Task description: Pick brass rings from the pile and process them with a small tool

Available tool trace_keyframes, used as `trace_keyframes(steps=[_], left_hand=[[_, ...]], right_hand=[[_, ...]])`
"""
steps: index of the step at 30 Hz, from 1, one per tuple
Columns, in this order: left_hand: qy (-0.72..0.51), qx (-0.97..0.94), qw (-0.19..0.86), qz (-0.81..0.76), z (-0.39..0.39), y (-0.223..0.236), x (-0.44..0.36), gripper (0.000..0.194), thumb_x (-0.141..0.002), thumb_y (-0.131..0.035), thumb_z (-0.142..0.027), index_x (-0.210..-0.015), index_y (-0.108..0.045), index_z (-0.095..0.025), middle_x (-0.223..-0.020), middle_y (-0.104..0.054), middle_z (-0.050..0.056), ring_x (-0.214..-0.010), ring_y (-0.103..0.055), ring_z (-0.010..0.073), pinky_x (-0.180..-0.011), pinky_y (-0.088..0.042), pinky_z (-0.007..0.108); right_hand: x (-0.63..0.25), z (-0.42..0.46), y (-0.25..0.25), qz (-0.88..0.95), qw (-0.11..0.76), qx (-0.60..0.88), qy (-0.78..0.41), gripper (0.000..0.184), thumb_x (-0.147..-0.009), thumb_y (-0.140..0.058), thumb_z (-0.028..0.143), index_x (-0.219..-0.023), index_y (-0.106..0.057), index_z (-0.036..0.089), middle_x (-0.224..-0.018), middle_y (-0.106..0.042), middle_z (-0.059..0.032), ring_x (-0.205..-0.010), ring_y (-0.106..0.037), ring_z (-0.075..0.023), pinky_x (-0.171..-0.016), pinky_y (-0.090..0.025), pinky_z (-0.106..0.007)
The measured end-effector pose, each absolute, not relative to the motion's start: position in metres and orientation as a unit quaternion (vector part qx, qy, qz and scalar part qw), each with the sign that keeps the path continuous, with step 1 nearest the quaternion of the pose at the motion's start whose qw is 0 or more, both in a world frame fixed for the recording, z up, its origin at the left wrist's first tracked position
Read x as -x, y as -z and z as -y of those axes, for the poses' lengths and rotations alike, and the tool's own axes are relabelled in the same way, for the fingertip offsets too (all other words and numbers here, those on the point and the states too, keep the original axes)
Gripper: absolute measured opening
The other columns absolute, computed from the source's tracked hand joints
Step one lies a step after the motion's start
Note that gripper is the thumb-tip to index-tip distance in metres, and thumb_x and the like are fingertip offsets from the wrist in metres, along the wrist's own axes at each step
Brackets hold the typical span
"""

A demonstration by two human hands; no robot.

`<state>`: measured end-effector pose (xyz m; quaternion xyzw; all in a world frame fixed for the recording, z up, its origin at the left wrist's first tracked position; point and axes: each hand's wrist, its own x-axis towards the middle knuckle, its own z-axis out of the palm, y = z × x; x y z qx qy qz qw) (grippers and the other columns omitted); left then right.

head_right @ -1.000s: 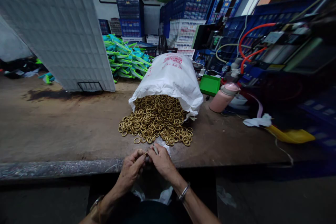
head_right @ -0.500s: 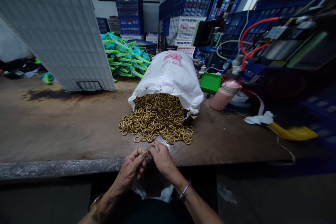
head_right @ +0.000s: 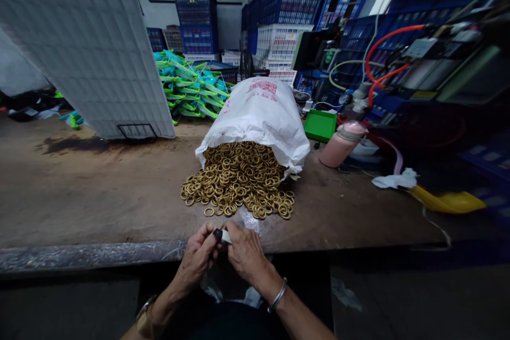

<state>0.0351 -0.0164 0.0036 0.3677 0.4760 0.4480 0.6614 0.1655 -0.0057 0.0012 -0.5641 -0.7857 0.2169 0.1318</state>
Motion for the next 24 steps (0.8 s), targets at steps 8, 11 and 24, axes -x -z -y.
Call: trace_keyframes(steps=[8,11,24], left_hand=[[-0.404,-0.358,0.715,-0.445,0.033,-0.015,-0.031,0.029,-0.073,-0.055,-0.045,-0.072,-0.043,-0.019,-0.052,-0.047,-0.007,-0.036,-0.035,0.0028,-0.035,-0.02,0.014],[-0.423,-0.294,0.753,-0.409,0.032,-0.014,-0.03,0.028,-0.074,-0.055,-0.045,-0.074,-0.044,-0.019,-0.058,-0.051,-0.005,-0.039,-0.037,0.0032,-0.035,-0.022,0.014],[-0.46,-0.141,0.812,-0.331,0.017,-0.006,-0.017,0.022,-0.069,-0.061,-0.026,-0.087,-0.053,-0.017,-0.067,-0.055,0.0,-0.05,-0.048,0.0073,-0.036,-0.026,0.014]], right_hand=[[-0.177,-0.015,0.009,0.744,0.08,0.648,-0.145,0.029,-0.07,-0.038,0.005,-0.092,-0.051,0.019,-0.07,-0.062,-0.0031,-0.062,-0.054,-0.0143,-0.053,-0.022,-0.025],[-0.176,-0.024,0.01,0.736,0.131,0.654,-0.12,0.024,-0.074,-0.038,0.007,-0.091,-0.05,0.02,-0.071,-0.061,-0.0023,-0.064,-0.054,-0.0136,-0.055,-0.023,-0.024],[-0.168,-0.038,0.017,0.733,0.161,0.65,-0.123,0.013,-0.078,-0.042,0.013,-0.083,-0.051,0.021,-0.066,-0.059,-0.0004,-0.059,-0.052,-0.0123,-0.053,-0.022,-0.024]])
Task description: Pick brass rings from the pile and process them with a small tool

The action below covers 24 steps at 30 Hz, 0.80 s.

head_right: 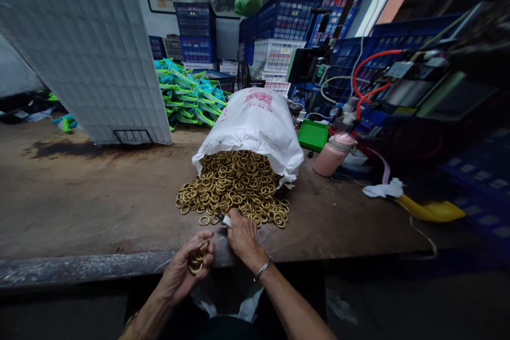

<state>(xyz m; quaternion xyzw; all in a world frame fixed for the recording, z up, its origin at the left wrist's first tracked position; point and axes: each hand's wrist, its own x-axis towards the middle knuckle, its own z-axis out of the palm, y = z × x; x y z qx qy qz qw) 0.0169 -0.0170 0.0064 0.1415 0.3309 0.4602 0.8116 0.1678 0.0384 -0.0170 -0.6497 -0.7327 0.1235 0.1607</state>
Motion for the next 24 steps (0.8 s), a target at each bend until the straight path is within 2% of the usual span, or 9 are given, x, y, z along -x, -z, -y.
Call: trace_keyframes(steps=[3,7,9,12,15,20,24], left_hand=[[-0.464,-0.1,0.816,-0.331,0.012,-0.002,-0.017,0.019,-0.067,-0.064,-0.027,-0.076,-0.054,-0.013,-0.068,-0.055,0.002,-0.053,-0.049,0.007,-0.037,-0.026,0.013],[-0.473,-0.125,0.795,-0.359,0.006,-0.001,-0.02,0.022,-0.064,-0.069,-0.025,-0.07,-0.05,-0.014,-0.066,-0.056,0.002,-0.054,-0.051,0.0073,-0.036,-0.025,0.012],[-0.474,-0.147,0.782,-0.377,0.004,-0.002,-0.023,0.025,-0.062,-0.07,-0.025,-0.076,-0.051,-0.015,-0.065,-0.056,0.0,-0.052,-0.051,0.0067,-0.036,-0.025,0.011],[-0.479,-0.175,0.761,-0.401,0.004,-0.003,-0.028,0.034,-0.063,-0.069,-0.029,-0.09,-0.051,-0.017,-0.065,-0.055,-0.002,-0.049,-0.049,0.0055,-0.036,-0.025,0.011],[-0.481,-0.209,0.748,-0.407,0.006,-0.002,-0.033,0.033,-0.066,-0.067,-0.034,-0.088,-0.052,-0.016,-0.064,-0.054,-0.002,-0.045,-0.043,0.0036,-0.035,-0.023,0.011],[-0.479,-0.277,0.712,-0.432,0.007,0.003,-0.034,0.029,-0.067,-0.063,-0.04,-0.074,-0.051,-0.015,-0.056,-0.051,-0.004,-0.039,-0.031,0.0024,-0.034,-0.018,0.013],[-0.481,-0.357,0.639,-0.482,0.007,0.006,-0.033,0.029,-0.066,-0.063,-0.042,-0.064,-0.054,-0.015,-0.047,-0.044,-0.007,-0.04,-0.034,0.0043,-0.038,-0.026,0.016]], right_hand=[[-0.173,-0.039,0.018,0.699,0.263,0.627,-0.219,0.009,-0.08,-0.041,0.022,-0.075,-0.049,0.02,-0.063,-0.054,0.0014,-0.058,-0.048,-0.0115,-0.054,-0.028,-0.022],[-0.176,-0.032,0.014,0.598,0.378,0.575,-0.411,0.021,-0.08,-0.04,0.036,-0.067,-0.044,0.02,-0.054,-0.046,0.0048,-0.05,-0.042,-0.0091,-0.051,-0.033,-0.02],[-0.175,-0.026,0.011,0.541,0.398,0.55,-0.497,0.02,-0.078,-0.043,0.038,-0.071,-0.044,0.02,-0.053,-0.045,0.0068,-0.041,-0.034,-0.0066,-0.043,-0.03,-0.019],[-0.171,-0.018,0.01,0.475,0.401,0.525,-0.582,0.021,-0.077,-0.045,0.042,-0.079,-0.042,0.021,-0.053,-0.045,0.0089,-0.033,-0.022,-0.0037,-0.034,-0.019,-0.018],[-0.167,-0.014,0.012,0.479,0.399,0.51,-0.593,0.021,-0.077,-0.046,0.041,-0.077,-0.044,0.02,-0.052,-0.044,0.0086,-0.033,-0.023,-0.0029,-0.034,-0.018,-0.017],[-0.167,-0.014,0.007,0.555,0.369,0.524,-0.53,0.019,-0.079,-0.044,0.035,-0.072,-0.048,0.018,-0.052,-0.047,0.006,-0.042,-0.034,-0.0054,-0.044,-0.029,-0.018],[-0.167,-0.014,0.0,0.62,0.352,0.529,-0.461,0.02,-0.08,-0.043,0.035,-0.072,-0.05,0.018,-0.057,-0.046,0.0052,-0.055,-0.041,-0.0085,-0.052,-0.032,-0.02]])
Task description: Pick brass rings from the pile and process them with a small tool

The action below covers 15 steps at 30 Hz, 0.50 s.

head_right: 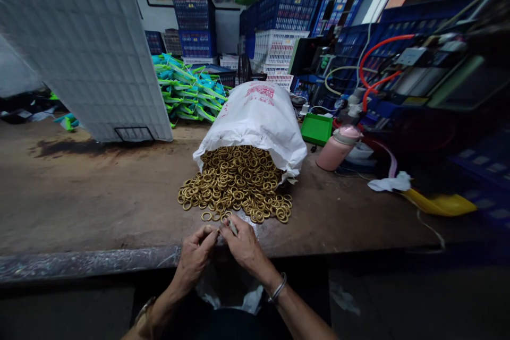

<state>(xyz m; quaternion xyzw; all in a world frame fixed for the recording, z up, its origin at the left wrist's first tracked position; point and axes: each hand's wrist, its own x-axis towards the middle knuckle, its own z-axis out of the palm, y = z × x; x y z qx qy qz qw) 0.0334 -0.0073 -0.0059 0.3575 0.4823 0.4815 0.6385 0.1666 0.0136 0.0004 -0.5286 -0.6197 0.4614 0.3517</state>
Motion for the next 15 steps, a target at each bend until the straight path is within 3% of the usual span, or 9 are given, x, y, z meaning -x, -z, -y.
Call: trace_keyframes(steps=[4,7,15], left_hand=[[-0.46,-0.384,0.631,-0.493,0.0095,0.0032,-0.0348,0.027,-0.065,-0.062,-0.041,-0.068,-0.054,-0.016,-0.048,-0.045,-0.007,-0.039,-0.035,0.0045,-0.038,-0.027,0.017],[-0.416,-0.354,0.68,-0.489,0.0108,0.0014,-0.0352,0.027,-0.069,-0.058,-0.043,-0.07,-0.05,-0.018,-0.049,-0.044,-0.007,-0.035,-0.03,0.0035,-0.033,-0.02,0.016],[-0.423,-0.315,0.732,-0.431,0.0132,0.001,-0.0343,0.028,-0.071,-0.057,-0.042,-0.069,-0.046,-0.017,-0.056,-0.046,-0.006,-0.036,-0.03,0.0011,-0.032,-0.018,0.013]], right_hand=[[-0.1635,-0.0152,0.0038,0.648,0.348,0.551,-0.395,0.023,-0.08,-0.043,0.034,-0.064,-0.046,0.018,-0.059,-0.041,0.0053,-0.057,-0.038,-0.0086,-0.054,-0.03,-0.02],[-0.1618,-0.015,0.0082,0.647,0.339,0.559,-0.393,0.022,-0.08,-0.043,0.034,-0.065,-0.047,0.018,-0.058,-0.042,0.0057,-0.056,-0.038,-0.0084,-0.054,-0.03,-0.02],[-0.1642,-0.0134,0.0043,0.633,0.353,0.559,-0.402,0.025,-0.082,-0.037,0.034,-0.066,-0.048,0.018,-0.057,-0.044,0.004,-0.055,-0.04,-0.0097,-0.053,-0.031,-0.021]])
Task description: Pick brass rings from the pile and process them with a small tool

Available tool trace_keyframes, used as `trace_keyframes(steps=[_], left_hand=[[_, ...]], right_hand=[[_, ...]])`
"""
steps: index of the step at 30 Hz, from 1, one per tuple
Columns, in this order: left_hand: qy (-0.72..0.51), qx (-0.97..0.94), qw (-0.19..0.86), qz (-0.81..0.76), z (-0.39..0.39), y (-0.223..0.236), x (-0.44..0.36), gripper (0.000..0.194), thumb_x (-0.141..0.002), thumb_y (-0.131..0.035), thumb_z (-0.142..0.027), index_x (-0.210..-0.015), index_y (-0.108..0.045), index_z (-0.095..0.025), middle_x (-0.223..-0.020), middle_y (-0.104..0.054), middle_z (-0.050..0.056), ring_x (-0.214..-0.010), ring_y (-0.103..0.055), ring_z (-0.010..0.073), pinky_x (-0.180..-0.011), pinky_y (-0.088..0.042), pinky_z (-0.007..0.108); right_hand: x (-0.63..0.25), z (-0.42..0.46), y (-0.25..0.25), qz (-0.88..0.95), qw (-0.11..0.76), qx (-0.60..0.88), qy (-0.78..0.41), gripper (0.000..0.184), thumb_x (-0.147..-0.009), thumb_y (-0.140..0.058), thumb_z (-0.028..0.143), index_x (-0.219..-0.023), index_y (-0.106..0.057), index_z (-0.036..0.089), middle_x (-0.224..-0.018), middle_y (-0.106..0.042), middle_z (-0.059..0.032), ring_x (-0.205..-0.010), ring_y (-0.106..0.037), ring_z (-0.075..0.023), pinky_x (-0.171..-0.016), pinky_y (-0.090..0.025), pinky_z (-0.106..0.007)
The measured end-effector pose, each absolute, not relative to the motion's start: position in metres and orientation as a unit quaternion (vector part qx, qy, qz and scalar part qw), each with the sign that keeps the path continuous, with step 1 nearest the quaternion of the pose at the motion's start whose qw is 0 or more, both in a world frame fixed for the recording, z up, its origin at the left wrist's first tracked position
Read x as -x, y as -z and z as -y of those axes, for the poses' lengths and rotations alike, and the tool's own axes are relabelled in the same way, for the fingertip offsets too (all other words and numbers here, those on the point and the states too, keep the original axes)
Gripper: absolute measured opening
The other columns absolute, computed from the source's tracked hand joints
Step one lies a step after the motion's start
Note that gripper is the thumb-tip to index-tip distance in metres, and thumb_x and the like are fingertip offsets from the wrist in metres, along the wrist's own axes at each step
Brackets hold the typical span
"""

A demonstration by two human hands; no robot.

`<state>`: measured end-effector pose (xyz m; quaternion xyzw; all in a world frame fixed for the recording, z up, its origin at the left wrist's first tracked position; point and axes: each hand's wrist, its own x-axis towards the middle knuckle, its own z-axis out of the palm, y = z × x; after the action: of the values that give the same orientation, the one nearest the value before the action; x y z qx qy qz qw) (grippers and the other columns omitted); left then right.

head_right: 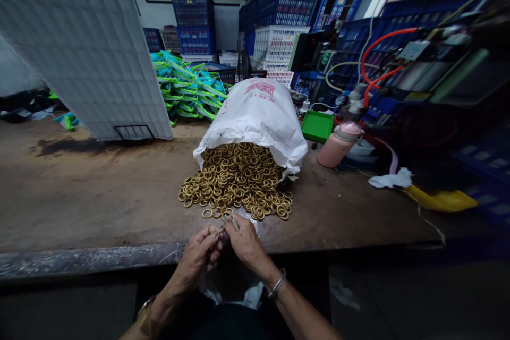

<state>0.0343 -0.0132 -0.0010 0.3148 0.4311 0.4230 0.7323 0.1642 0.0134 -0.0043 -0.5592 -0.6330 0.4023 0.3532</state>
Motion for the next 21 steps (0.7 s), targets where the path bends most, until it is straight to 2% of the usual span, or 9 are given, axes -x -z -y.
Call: trace_keyframes(steps=[5,8,17,21], left_hand=[[-0.44,-0.325,0.714,-0.437,0.013,0.001,-0.033,0.031,-0.07,-0.057,-0.045,-0.067,-0.044,-0.017,-0.055,-0.046,-0.007,-0.035,-0.03,0.001,-0.032,-0.021,0.013],[-0.439,-0.33,0.707,-0.446,0.013,0.003,-0.033,0.03,-0.07,-0.057,-0.044,-0.068,-0.044,-0.017,-0.054,-0.046,-0.007,-0.034,-0.031,0.0012,-0.032,-0.022,0.014],[-0.421,-0.353,0.699,-0.459,0.015,-0.002,-0.031,0.031,-0.069,-0.059,-0.045,-0.065,-0.046,-0.017,-0.046,-0.041,-0.008,-0.033,-0.027,0.0016,-0.033,-0.017,0.015],[-0.37,-0.378,0.736,-0.423,0.029,-0.012,-0.027,0.029,-0.069,-0.059,-0.044,-0.068,-0.052,-0.016,-0.051,-0.051,-0.005,-0.032,-0.029,0.0012,-0.033,-0.018,0.016]], right_hand=[[-0.171,-0.007,0.007,0.721,0.273,0.559,-0.304,0.013,-0.076,-0.039,0.016,-0.067,-0.047,0.02,-0.056,-0.044,0.0036,-0.053,-0.039,-0.0105,-0.052,-0.026,-0.022],[-0.171,-0.002,0.007,0.757,0.225,0.537,-0.298,0.017,-0.07,-0.037,0.008,-0.071,-0.049,0.021,-0.059,-0.05,0.0021,-0.056,-0.043,-0.0111,-0.054,-0.027,-0.022],[-0.171,-0.003,0.009,0.791,0.15,0.541,-0.242,0.028,-0.065,-0.038,0.005,-0.084,-0.052,0.02,-0.066,-0.057,0.0003,-0.059,-0.048,-0.0122,-0.054,-0.024,-0.023],[-0.177,-0.009,0.014,0.767,0.114,0.599,-0.199,0.03,-0.067,-0.038,0.004,-0.088,-0.053,0.019,-0.066,-0.058,-0.0012,-0.057,-0.048,-0.0129,-0.053,-0.022,-0.024]])
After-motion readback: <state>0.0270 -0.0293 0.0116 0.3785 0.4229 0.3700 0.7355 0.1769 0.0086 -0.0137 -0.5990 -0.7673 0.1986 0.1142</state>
